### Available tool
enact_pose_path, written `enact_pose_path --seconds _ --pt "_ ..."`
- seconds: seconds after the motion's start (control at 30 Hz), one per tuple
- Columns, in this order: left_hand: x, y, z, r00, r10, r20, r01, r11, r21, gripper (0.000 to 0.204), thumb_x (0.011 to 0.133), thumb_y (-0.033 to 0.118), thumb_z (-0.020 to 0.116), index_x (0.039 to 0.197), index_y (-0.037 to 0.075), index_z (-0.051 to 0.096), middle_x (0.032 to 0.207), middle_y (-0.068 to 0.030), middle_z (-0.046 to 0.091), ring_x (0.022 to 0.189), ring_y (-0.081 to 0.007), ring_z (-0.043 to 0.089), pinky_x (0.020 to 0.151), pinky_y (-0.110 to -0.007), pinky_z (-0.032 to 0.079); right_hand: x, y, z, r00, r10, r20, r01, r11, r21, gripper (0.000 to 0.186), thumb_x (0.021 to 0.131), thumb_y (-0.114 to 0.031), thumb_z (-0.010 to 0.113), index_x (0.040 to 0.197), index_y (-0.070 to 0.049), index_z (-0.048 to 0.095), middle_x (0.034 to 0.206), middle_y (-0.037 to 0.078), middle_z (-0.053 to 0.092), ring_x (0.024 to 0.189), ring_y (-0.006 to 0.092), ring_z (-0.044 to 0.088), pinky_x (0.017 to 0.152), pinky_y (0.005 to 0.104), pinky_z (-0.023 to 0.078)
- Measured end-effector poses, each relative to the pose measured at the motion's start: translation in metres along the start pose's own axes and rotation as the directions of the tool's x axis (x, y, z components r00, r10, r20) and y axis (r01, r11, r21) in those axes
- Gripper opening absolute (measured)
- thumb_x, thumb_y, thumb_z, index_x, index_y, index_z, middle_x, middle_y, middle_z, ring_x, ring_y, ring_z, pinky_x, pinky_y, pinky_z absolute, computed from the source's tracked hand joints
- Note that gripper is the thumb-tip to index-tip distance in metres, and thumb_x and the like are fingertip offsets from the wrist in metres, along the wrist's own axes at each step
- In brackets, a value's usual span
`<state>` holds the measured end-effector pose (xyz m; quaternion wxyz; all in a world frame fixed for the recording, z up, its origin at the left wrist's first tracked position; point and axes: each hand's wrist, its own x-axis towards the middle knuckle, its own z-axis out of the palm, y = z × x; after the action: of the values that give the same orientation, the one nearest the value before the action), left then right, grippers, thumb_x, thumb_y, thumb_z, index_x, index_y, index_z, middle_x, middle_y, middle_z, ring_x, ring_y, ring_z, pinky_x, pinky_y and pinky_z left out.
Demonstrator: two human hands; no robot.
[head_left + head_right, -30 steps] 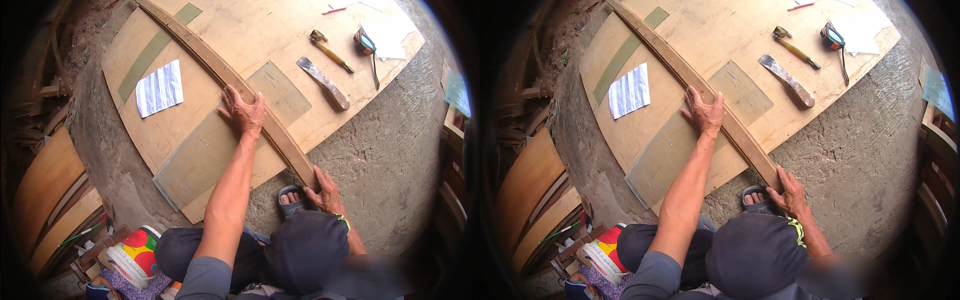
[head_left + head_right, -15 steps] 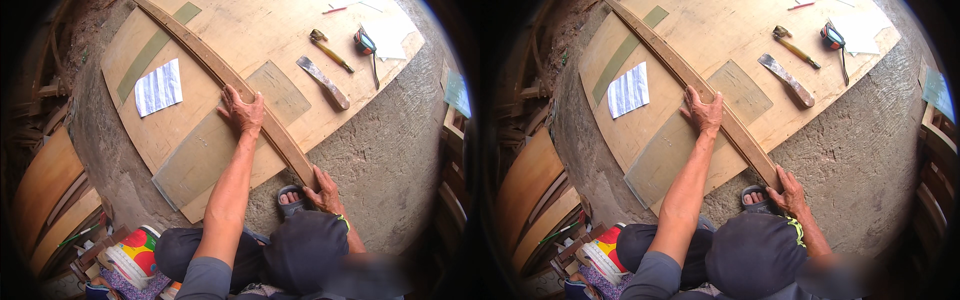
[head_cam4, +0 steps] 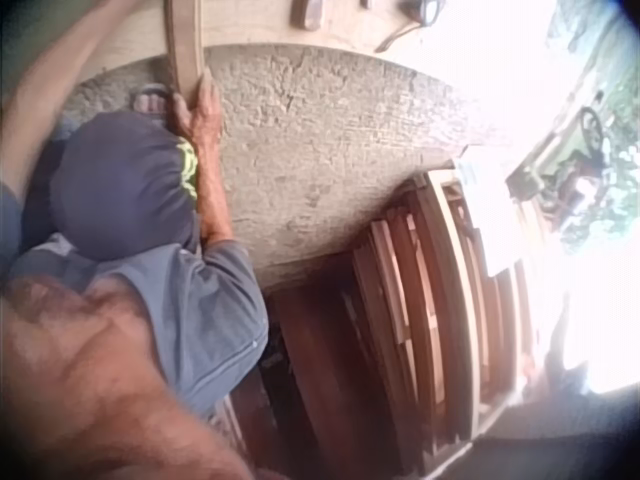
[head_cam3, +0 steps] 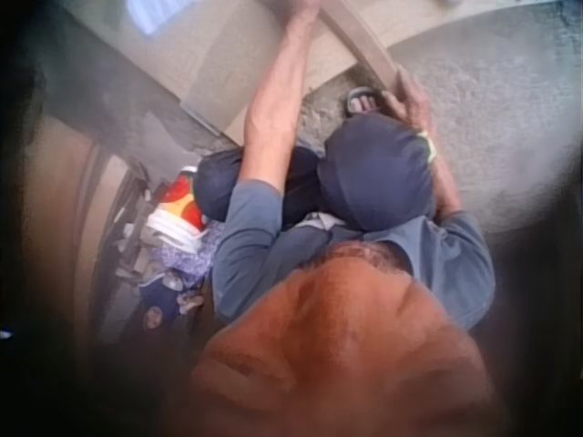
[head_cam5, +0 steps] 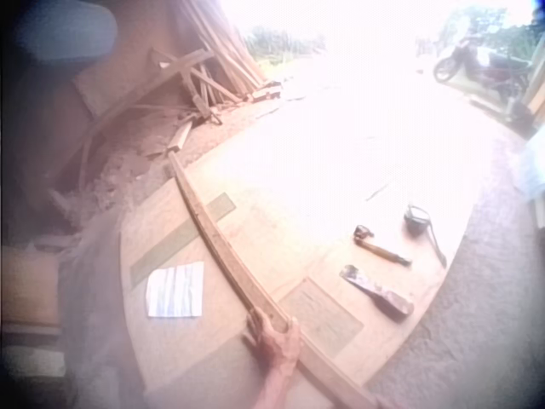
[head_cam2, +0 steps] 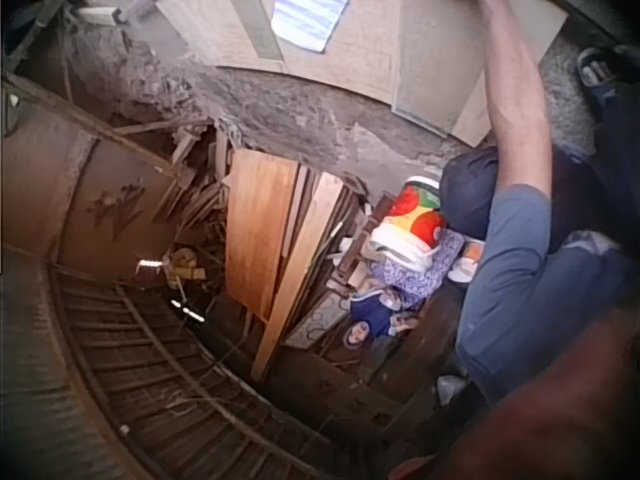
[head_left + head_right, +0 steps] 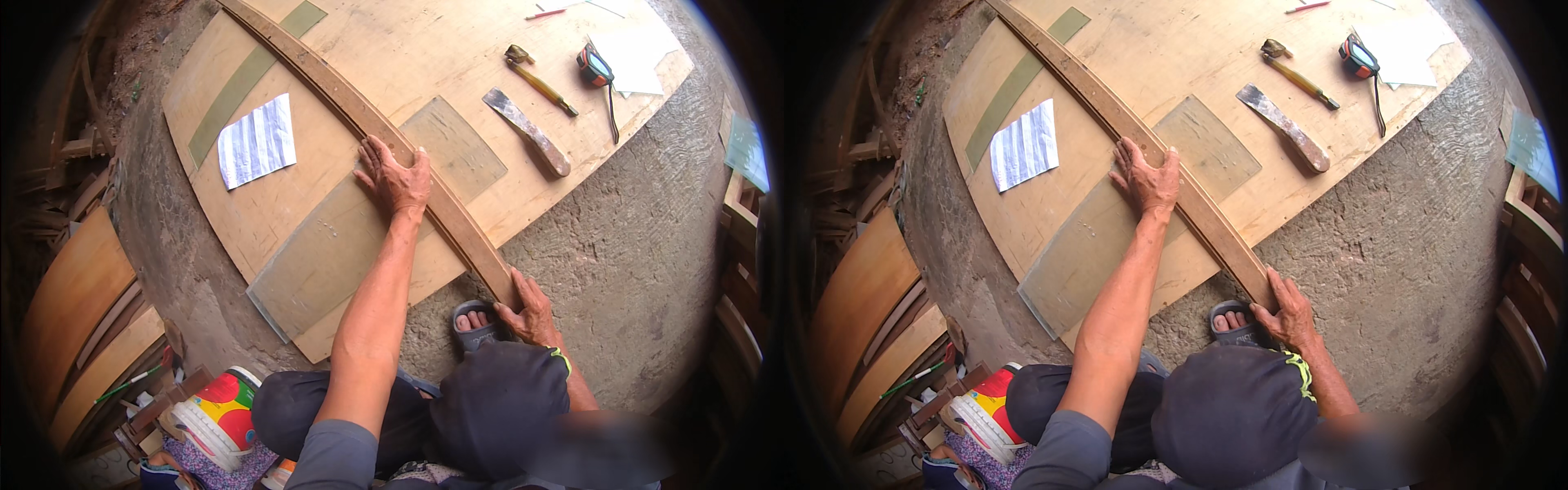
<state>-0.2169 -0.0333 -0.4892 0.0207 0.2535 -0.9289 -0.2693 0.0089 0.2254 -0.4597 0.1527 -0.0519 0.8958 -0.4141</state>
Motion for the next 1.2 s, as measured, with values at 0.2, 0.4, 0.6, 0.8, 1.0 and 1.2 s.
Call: enact_pose_path --seconds 0.2,0.4,0.6,0.8,1.0,1.2 --pt "-0.0007 -0.0031 0.0017 1.0 0.029 -0.005 -0.029 1.0 0.003 0.103 0.088 0.051 0.064 0.161 -0.006 0.018 0.167 -0.027 0.021 0.158 -0.036 0.016 0.128 -0.056 0.004 -0.0006 -0.0011 -0.0005 1.0 -0.003 -0.005 0.003 1.0 0.004 0.081 0.079 -0.025 0.082 0.149 -0.004 0.047 0.097 0.019 0.059 0.085 0.0362 0.065 0.073 0.0443 0.054" --pt "0.0007 -0.0066 0.0051 0.998 0.054 -0.013 -0.054 0.998 0.031 0.104 0.089 0.052 0.065 0.16 -0.006 0.018 0.167 -0.0276 0.022 0.158 -0.0369 0.017 0.127 -0.056 0.005 -0.001 -0.0013 -0.0003 1.0 -0.008 -0.013 0.008 1.0 -0.012 0.082 0.079 -0.025 0.082 0.15 -0.005 0.046 0.099 0.019 0.06 0.087 0.0367 0.065 0.075 0.0448 0.055" --pt "-0.0007 -0.008 0.0031 0.997 0.072 -0.001 -0.072 0.997 0.03 0.103 0.089 0.052 0.064 0.16 -0.007 0.018 0.167 -0.0279 0.022 0.157 -0.0375 0.017 0.127 -0.056 0.007 0.0008 -0.001 0.0001 1.0 -0.009 -0.007 0.009 1.0 0.02 0.082 0.079 -0.024 0.082 0.15 -0.004 0.046 0.099 0.019 0.06 0.086 0.036 0.065 0.075 0.0442 0.054" --pt "-0.0003 -0.0068 0.0028 0.998 0.062 -0.012 -0.062 0.998 0.029 0.103 0.089 0.051 0.064 0.16 -0.008 0.018 0.166 -0.0288 0.022 0.157 -0.0385 0.018 0.128 -0.055 0.007 0.001 -0.0012 0.0004 1.0 -0.004 -0.003 0.004 1.0 0.027 0.081 0.079 -0.023 0.082 0.15 -0.003 0.047 0.097 0.017 0.059 0.085 0.0339 0.065 0.075 0.0431 0.054" --pt "0.0005 -0.0061 0.0034 0.997 0.067 -0.022 -0.067 0.998 0.002 0.103 0.088 0.047 0.066 0.159 -0.009 0.018 0.166 -0.0292 0.023 0.157 -0.0385 0.018 0.128 -0.055 0.006 0.0006 -0.002 -0.0001 1.0 0.016 0.0 -0.016 0.999 0.028 0.082 0.079 -0.023 0.082 0.15 -0.003 0.047 0.097 0.017 0.059 0.086 0.0338 0.065 0.075 0.0429 0.055" --pt "0.0001 -0.0048 0.0014 0.998 0.054 -0.015 -0.054 0.998 -0.031 0.103 0.087 0.045 0.067 0.159 -0.009 0.018 0.166 -0.029 0.023 0.157 -0.0377 0.017 0.128 -0.053 0.004 0.0006 -0.0008 0.0004 1.0 0.005 0.003 -0.005 1.0 0.018 0.082 0.079 -0.023 0.082 0.15 -0.003 0.047 0.097 0.017 0.059 0.085 0.0335 0.065 0.074 0.0427 0.055"
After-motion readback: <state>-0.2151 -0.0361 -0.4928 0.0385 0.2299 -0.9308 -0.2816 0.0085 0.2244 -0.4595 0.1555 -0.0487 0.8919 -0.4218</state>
